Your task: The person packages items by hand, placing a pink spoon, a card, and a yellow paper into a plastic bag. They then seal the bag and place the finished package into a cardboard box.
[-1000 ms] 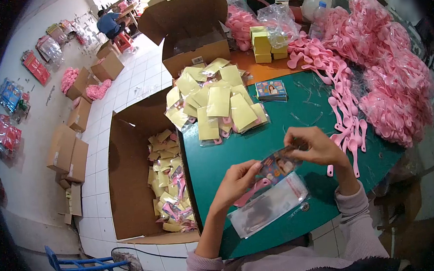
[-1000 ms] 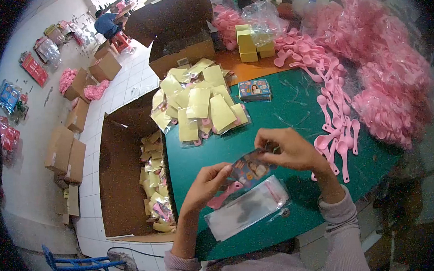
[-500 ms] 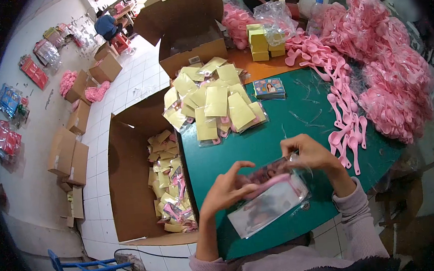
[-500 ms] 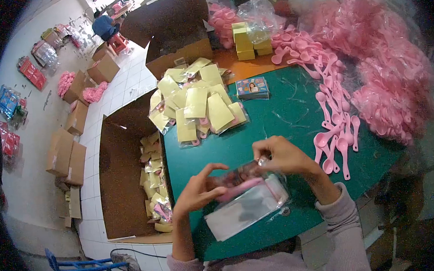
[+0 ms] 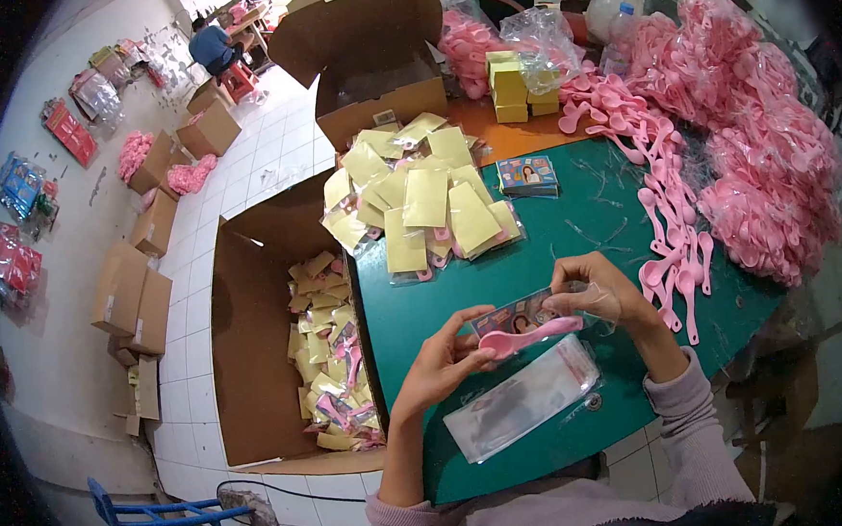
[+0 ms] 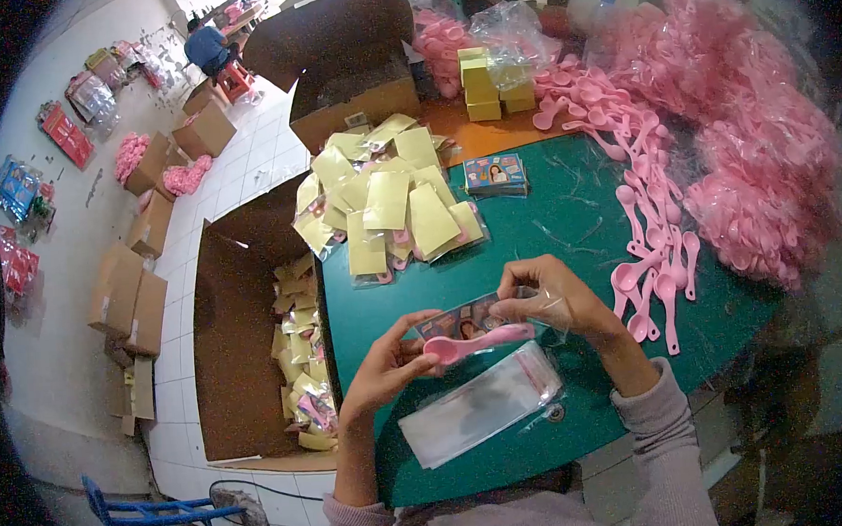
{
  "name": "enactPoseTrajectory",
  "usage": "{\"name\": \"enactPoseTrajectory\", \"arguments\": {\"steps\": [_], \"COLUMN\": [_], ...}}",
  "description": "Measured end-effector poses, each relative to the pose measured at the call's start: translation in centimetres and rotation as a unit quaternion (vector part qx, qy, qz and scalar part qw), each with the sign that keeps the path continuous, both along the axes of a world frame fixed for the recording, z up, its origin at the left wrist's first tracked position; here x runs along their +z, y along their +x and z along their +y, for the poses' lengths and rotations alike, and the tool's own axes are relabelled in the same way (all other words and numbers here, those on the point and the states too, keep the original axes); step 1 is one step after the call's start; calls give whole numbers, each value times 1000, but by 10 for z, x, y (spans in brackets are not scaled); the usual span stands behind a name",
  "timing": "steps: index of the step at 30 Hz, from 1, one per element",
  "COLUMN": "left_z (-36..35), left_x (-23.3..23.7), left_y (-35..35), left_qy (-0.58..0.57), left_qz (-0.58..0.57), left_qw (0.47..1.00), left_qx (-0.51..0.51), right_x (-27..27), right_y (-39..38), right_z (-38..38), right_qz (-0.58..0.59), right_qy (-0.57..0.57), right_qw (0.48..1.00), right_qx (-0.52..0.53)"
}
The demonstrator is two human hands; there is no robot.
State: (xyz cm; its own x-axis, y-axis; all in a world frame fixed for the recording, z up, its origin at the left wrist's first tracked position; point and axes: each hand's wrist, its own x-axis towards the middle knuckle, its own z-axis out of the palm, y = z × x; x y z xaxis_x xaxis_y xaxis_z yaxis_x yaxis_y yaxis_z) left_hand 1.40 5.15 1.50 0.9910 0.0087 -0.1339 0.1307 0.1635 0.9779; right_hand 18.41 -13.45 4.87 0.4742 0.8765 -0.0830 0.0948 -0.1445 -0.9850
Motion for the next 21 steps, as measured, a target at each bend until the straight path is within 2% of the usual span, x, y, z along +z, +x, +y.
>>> {"name": "enactPoseTrajectory", "arguments": {"steps": [1,2,3,5,6,7,9,11,13,17,21], "left_z": [-1,-3,-5,-13,-18,-25,-39,-40,-42,-46,-49], "left_x": [-5,-7,-6,1,7,10,9,-6,-14,-15,-14], "left_y": [-1,-1,0,-3,-9,-14,-25,-32,-38,-40,-36], "left_qy": [103,203,203,-1,-94,-95,-196,-198,-181,-159,-90], "left_qz": [-10,-20,-21,39,72,75,128,132,115,115,102], "left_qw": [992,970,970,991,992,991,971,970,975,979,986], "left_qx": [66,132,131,126,53,53,56,47,54,49,94], "right_x": [1,3,6,16,19,18,13,5,2,-13,-26], "right_y": [-1,-2,-4,-15,-21,-25,-37,-44,-55,-68,-64], "right_z": [0,0,0,3,4,4,2,-1,-4,2,13], "right_qz": [-1,-73,-144,-186,-231,-228,-279,-287,-377,-369,-383], "right_qy": [1,-1,-3,3,11,10,46,33,-28,-35,-40], "right_qw": [1000,996,984,978,970,971,953,946,916,920,918], "right_qx": [-3,-56,-108,-90,-72,-71,107,146,135,125,92]}}
